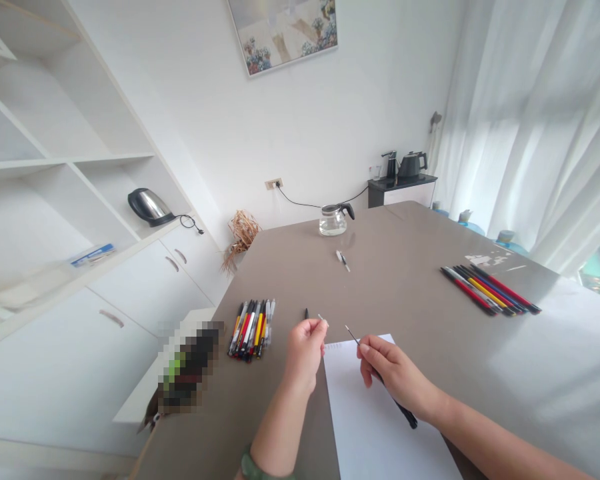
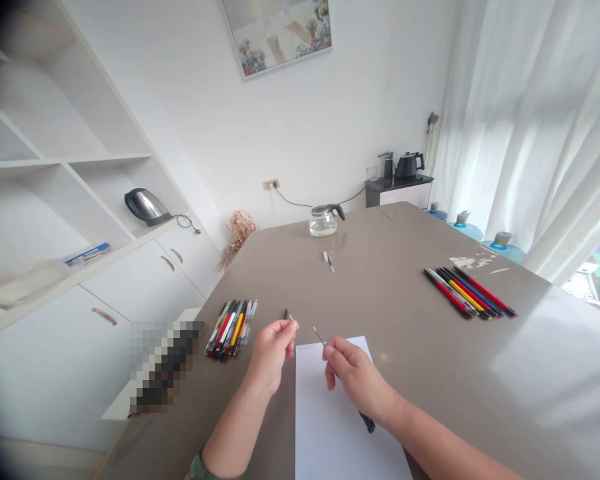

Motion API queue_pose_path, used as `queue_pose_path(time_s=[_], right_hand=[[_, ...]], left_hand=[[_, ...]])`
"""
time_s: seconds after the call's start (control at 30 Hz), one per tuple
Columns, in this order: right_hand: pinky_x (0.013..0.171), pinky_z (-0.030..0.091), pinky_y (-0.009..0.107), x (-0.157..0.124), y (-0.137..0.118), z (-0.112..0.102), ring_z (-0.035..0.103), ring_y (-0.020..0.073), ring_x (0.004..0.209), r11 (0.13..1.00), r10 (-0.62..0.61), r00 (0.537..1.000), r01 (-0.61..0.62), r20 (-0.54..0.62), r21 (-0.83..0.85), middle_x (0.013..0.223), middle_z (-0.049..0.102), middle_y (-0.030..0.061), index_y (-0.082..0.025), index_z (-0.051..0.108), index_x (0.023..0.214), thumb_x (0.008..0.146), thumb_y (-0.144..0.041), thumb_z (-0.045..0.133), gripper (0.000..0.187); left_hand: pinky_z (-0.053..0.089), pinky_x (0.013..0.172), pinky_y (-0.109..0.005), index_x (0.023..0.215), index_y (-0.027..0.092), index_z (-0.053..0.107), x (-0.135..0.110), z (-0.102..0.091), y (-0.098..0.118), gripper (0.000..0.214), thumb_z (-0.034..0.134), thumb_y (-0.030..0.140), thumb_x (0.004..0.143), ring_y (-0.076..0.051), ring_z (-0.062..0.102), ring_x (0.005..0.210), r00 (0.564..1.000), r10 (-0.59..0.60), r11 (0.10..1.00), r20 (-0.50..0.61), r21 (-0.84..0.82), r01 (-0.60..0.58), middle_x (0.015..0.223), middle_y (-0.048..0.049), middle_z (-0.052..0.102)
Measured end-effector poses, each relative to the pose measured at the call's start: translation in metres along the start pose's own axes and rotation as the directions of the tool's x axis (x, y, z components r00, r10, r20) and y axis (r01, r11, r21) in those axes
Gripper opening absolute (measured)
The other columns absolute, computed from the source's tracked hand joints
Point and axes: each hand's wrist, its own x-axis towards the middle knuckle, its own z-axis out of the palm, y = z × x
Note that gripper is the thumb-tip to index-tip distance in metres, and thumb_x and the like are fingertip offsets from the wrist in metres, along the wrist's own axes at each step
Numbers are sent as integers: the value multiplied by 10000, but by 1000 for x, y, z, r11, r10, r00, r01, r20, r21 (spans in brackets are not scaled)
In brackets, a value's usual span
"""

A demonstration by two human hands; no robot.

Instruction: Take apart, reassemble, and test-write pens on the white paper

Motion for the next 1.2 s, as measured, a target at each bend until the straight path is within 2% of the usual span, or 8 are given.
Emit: queue_pose_path(time_s=[0.17, 0.33, 0.53, 0.7, 0.83, 1.07, 1.13, 1.2], right_hand=[[534, 310, 240, 2, 2, -5, 410, 120, 530, 999, 32, 997, -30, -65, 40, 524, 536, -16, -194, 443, 704, 820, -393, 299, 272], [520, 305, 238, 3, 2, -7, 414, 122, 528, 997, 33, 997, -29, -67, 66, 521, 538, -14, -192, 452, 730, 815, -399, 300, 270], [510, 304, 237, 3, 2, -8, 418, 120, 520, 996, 39, 996, -32, -78, 84, 530, 545, -10, -188, 461, 732, 809, -390, 309, 264], [515, 303, 235, 2, 0, -8, 402, 120, 521, 996, 43, 995, -36, -88, 77, 523, 535, -13, -191, 455, 725, 812, -391, 305, 265], [503, 295, 226, 2, 0, -9, 366, 101, 510, 999, 8, 989, -1, -146, 46, 541, 486, -17, -183, 467, 651, 809, -400, 319, 307], [416, 276, 213, 7, 5, -9, 334, 84, 425, 986, 89, 984, -65, -153, 156, 476, 343, -51, -183, 525, 735, 752, -471, 407, 312], [439, 321, 221, 9, 6, -7, 378, 91, 434, 985, 68, 989, -46, -134, 164, 475, 384, -40, -171, 537, 710, 743, -470, 424, 322], [469, 354, 229, 9, 5, -5, 416, 99, 463, 988, 35, 993, -17, -113, 154, 504, 441, -18, -161, 555, 693, 740, -467, 434, 333]], left_hand=[[394, 562, -275, 624, 157, 583, 40, -1, -3, 190, 470, 286, 704, -191, 561, 637, 1000, -15, 947, 12, 322, 10, 627, -60, 602], [408, 653, -355, 715, 146, 620, 64, 18, 2, 133, 514, 195, 653, -281, 582, 788, 998, -50, 840, 32, 542, 24, 785, -147, 637], [428, 672, -347, 787, 150, 628, 68, 24, 1, 174, 508, 218, 682, -278, 585, 830, 993, -91, 760, 70, 649, 24, 850, -157, 638], [425, 642, -334, 776, 147, 627, 66, 19, 3, 177, 518, 241, 673, -275, 592, 796, 994, -90, 760, 69, 649, 24, 830, -159, 640], [403, 635, -332, 756, 135, 621, 53, 9, 8, 217, 477, 294, 723, -272, 585, 778, 998, -19, 807, 60, 590, -20, 811, -169, 633], [381, 567, -217, 780, 198, 601, -6, 6, 11, 328, 331, 380, 818, -137, 570, 642, 982, 124, 930, 141, 330, -165, 719, -41, 640], [395, 566, -220, 850, 195, 589, -21, 13, 9, 324, 353, 411, 804, -150, 573, 677, 972, 117, 993, 205, -12, -117, 756, -50, 640], [411, 538, -226, 952, 188, 554, -31, 19, 7, 340, 392, 433, 781, -158, 576, 662, 943, 58, 967, 327, -251, 27, 764, -61, 629]])
